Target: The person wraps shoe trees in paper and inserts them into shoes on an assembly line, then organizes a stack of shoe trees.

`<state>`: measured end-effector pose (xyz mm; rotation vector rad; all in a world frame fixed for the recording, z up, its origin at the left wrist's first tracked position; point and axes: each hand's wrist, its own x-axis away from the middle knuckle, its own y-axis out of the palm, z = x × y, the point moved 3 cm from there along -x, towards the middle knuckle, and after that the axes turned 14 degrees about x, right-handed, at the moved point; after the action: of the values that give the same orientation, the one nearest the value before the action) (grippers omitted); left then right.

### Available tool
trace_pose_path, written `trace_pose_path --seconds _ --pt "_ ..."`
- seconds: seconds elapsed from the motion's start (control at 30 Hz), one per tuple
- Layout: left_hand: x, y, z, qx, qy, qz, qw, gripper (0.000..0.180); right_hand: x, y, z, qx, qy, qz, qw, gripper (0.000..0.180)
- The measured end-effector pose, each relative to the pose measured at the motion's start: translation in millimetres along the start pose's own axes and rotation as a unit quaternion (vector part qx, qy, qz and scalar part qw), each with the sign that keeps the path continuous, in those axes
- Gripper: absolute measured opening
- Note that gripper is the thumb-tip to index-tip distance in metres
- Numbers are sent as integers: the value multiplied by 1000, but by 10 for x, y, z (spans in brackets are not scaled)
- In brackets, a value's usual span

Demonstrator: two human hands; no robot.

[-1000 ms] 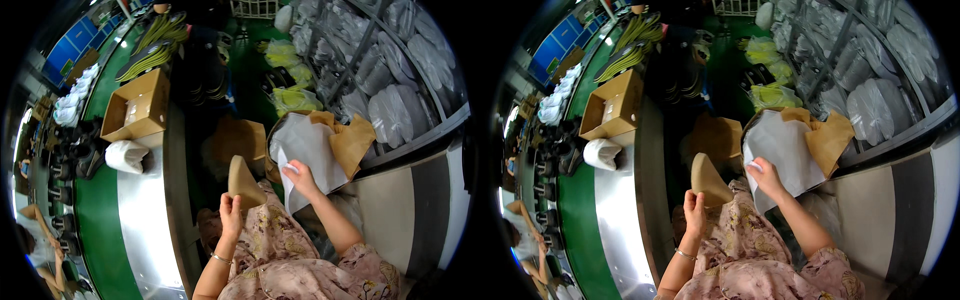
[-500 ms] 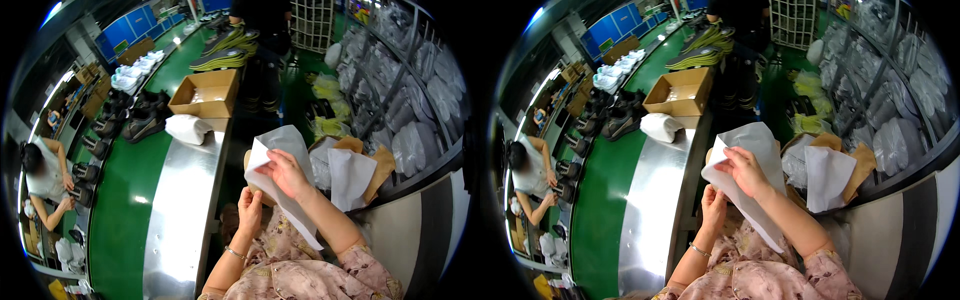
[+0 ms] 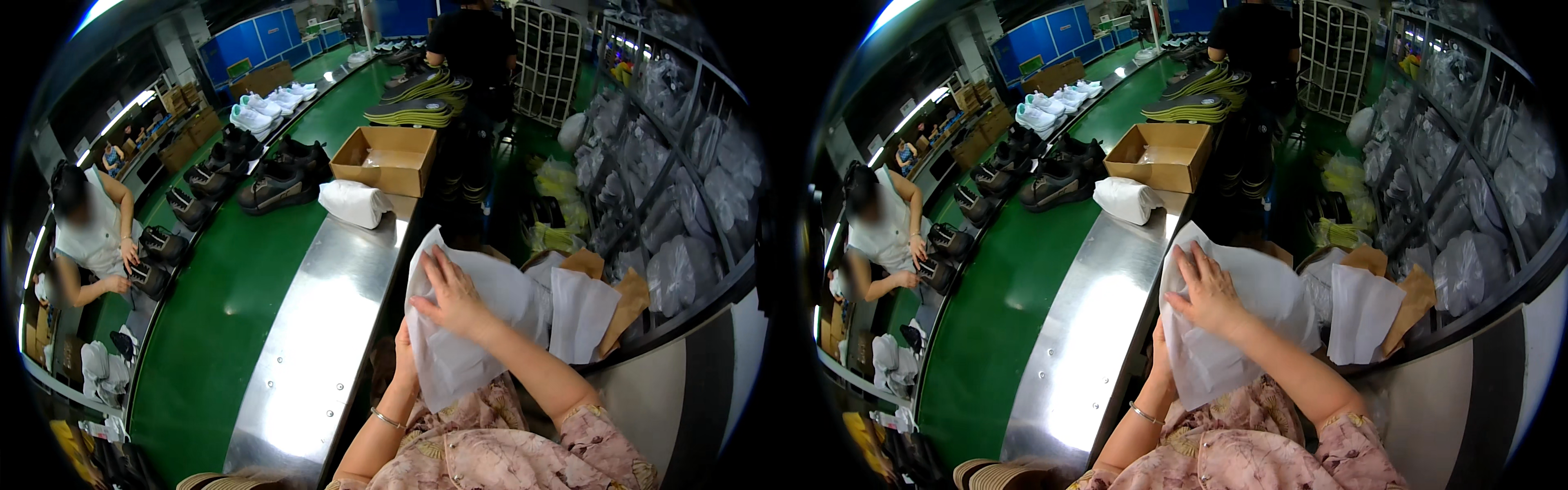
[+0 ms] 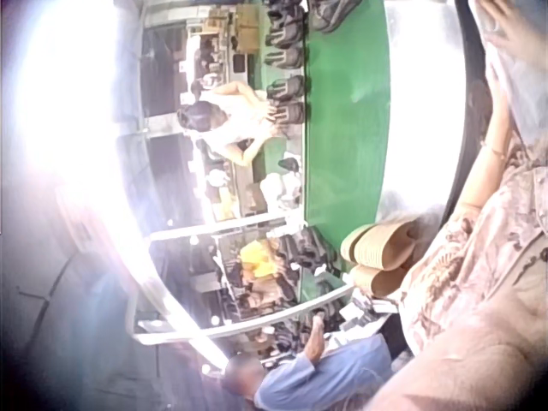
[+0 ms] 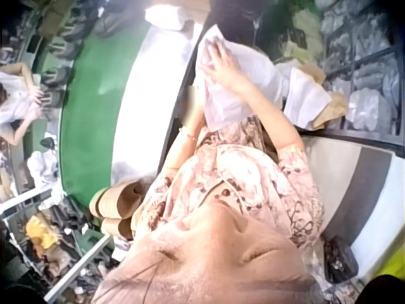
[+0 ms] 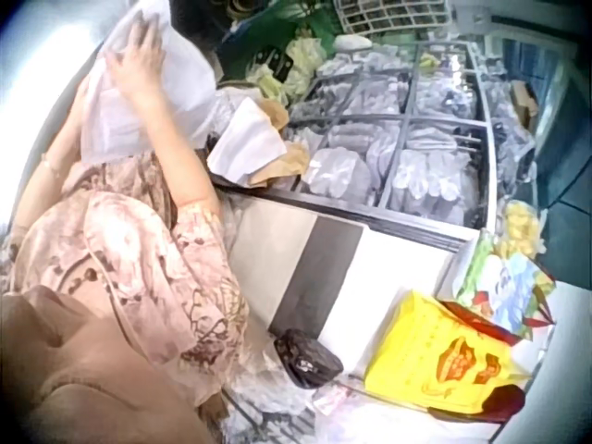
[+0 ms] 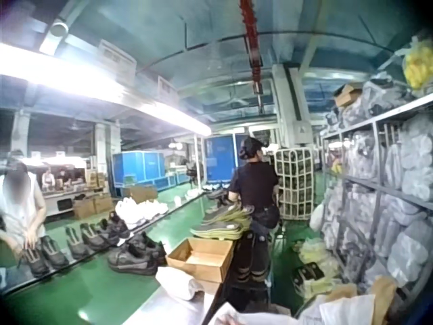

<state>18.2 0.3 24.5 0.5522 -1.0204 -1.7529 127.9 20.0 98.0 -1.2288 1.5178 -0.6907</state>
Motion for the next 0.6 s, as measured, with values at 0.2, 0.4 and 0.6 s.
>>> trace_pose_path --seconds 0.2,0.4,0.6 --pt "-22 5 81 66 -7 26 997 34 -14 193 -328 37 89 13 995 78" --pt "99 -53 245 77 -31 -19 996 33 -186 -38 -173 -307 47 -164 936 62" --pt "300 277 385 85 -70 -4 994 30 -188 -284 19 -231 -59 -237 942 75"
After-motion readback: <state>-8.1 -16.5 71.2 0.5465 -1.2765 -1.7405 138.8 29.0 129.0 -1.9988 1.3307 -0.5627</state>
